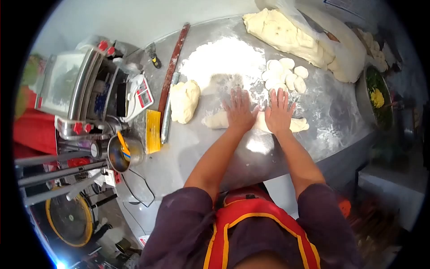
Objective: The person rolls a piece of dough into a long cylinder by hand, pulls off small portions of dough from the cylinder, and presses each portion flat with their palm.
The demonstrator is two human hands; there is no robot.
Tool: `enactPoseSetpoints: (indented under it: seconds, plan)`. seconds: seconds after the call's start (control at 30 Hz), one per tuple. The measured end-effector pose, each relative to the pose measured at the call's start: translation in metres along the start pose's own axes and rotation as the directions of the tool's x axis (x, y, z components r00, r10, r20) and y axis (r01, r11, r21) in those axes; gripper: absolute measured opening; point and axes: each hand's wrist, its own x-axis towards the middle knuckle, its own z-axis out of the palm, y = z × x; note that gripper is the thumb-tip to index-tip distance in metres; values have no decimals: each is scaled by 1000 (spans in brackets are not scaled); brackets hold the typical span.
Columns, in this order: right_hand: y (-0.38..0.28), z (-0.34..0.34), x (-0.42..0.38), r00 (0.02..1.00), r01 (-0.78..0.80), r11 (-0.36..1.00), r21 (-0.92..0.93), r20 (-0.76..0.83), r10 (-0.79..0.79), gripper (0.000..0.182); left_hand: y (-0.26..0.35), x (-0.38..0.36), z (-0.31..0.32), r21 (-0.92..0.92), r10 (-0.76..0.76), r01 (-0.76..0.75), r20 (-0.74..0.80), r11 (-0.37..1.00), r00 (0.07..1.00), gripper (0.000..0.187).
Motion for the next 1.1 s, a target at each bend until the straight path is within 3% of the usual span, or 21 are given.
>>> enactPoseSetpoints:
  seconds: [0.03,0.07,0.13,0.23,0.3,0.33,0.47,0.63,0.73,0.83,0.87,0.9,0.93,0.97,1.1]
  plan:
    - [-3,-6,1,1000,-4,1000,-10,20,4,62,-4,0,-7,13,4,-4,-12,1000,1000,61]
    - [-2,-12,-12,996,43,993,113,67,-51,59,-8,-9,-18,-56,7,2,163,998,987,61]
    - [-5,-50,-39,900,105,981,162,405,-163,57,-12,-41,-61,-197,52,53,491,979,870,60]
    - [-16,-49,-99,961,220,964,152,133,-241,54,-29,-99,-75,-323,164,-7,460,946,873,60]
    - [-39,-39,-120,969,235,955,182,32,-245,55,-33,-130,-65,-203,133,-89,215,975,967,59]
    - [-48,-34,-124,971,229,962,151,38,-237,57,-36,-137,-59,-131,129,-117,85,984,988,58]
    - [-50,-13,-99,978,205,974,93,18,-208,64,-38,-126,-43,-117,44,-33,94,993,995,58]
    - [-46,12,-23,979,203,979,-14,24,-203,60,-42,-54,-21,-8,-57,58,23,998,998,61]
    - [-46,22,12,989,144,989,-8,-27,-145,58,-44,-15,-11,-61,-181,181,3,982,983,59]
    - [-49,9,8,983,124,990,-71,142,-113,55,-49,-17,-26,-68,-125,129,67,989,990,52]
    - [-49,-3,-2,937,89,994,65,334,-106,52,-50,-30,-37,-129,-60,95,252,987,966,44]
    - [-48,-24,-17,894,105,985,137,420,-153,51,-53,-45,-53,-223,-20,82,266,971,964,42]
    - [-43,-33,-36,896,165,953,253,365,-253,52,-57,-64,-66,-316,24,69,282,946,959,39]
    - [-43,-41,-56,906,202,950,237,322,-273,52,-57,-84,-73,-409,68,63,300,910,952,37]
    - [-75,-30,-115,934,288,930,228,150,-325,53,-45,-141,-69,-267,116,-118,-21,957,993,40]
